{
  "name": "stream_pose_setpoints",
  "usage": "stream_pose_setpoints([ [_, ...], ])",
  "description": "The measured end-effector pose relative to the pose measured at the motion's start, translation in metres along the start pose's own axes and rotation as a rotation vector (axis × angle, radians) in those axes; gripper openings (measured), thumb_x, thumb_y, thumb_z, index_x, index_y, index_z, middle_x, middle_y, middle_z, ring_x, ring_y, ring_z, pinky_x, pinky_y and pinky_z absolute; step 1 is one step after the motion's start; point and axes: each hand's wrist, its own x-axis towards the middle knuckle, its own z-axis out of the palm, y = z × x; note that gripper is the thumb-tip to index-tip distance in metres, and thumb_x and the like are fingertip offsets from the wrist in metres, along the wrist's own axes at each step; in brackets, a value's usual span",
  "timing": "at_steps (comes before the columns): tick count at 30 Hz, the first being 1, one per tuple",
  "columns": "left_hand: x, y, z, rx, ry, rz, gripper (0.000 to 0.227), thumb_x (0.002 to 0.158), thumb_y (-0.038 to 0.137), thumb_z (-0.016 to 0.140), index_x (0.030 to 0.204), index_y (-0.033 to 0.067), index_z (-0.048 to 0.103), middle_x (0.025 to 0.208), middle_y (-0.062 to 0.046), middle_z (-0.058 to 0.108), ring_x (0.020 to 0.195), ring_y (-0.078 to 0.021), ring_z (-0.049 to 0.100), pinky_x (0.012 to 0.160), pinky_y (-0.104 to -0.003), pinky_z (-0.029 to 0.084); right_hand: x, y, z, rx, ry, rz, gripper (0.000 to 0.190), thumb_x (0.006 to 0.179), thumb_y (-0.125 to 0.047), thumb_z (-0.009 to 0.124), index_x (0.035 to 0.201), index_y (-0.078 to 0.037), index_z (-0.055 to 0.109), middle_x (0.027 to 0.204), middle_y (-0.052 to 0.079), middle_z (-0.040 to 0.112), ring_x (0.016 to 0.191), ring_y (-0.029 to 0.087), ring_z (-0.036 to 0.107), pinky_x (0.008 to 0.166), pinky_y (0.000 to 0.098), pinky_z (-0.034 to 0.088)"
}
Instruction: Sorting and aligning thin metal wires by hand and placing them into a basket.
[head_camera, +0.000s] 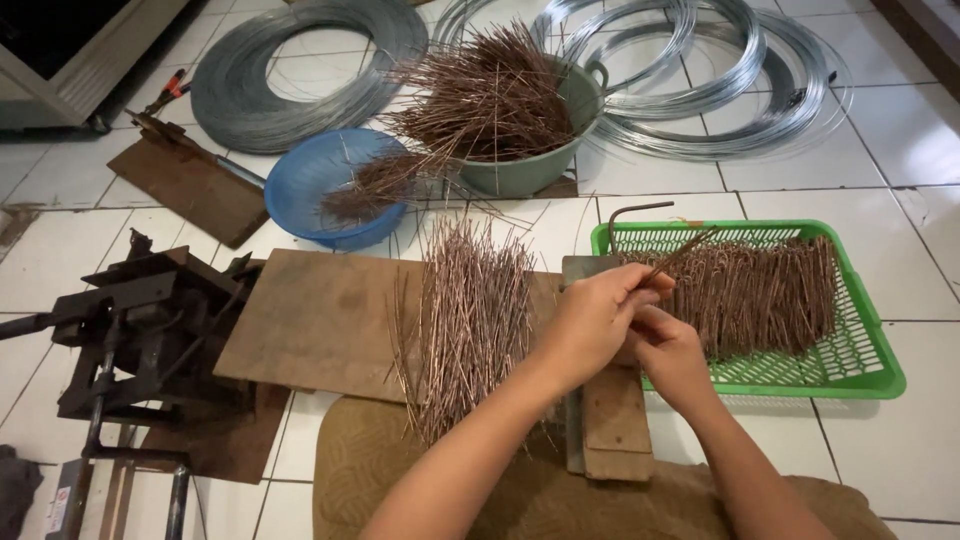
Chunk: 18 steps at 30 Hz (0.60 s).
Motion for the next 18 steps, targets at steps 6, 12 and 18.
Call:
stream_pose_setpoints([
  [6,0.003,-0.006,0.000,-0.102,0.035,0.002,0.010,0.100,0.016,0.061,0.105,0.0181,0.071,0.095,-0.001,0.077,0.100,-0.0246,0.074,0.088,-0.034,0.059,-0.002,-0.002,0.000,-0.111,0.051,-0.270,0.010,0.084,-0.006,0.079,0.094,-0.005,0.081,0.082,0.013,0.077,0.084,0.021,0.073,0.079,0.0399,0.057],
  [12,0.048,-0.019,-0.011,-0.273,0.124,-0.055,0.011,0.094,0.018,0.069,0.102,0.0182,0.076,0.095,-0.004,0.075,0.098,-0.0271,0.073,0.094,-0.042,0.056,0.038,-0.035,0.002,-0.187,0.119,-0.475,0.014,0.083,-0.012,0.086,0.091,-0.005,0.078,0.083,0.015,0.074,0.086,0.032,0.074,0.082,0.0428,0.056],
  [18,0.093,-0.055,-0.015,-0.110,0.173,0.040,0.014,0.092,0.022,0.072,0.104,0.0275,0.076,0.086,-0.002,0.059,0.093,-0.0275,0.070,0.091,-0.040,0.057,0.091,-0.031,0.016,-0.091,0.179,-0.585,0.008,0.091,-0.011,0.084,0.090,-0.006,0.078,0.077,0.009,0.071,0.080,0.026,0.073,0.076,0.0369,0.055],
])
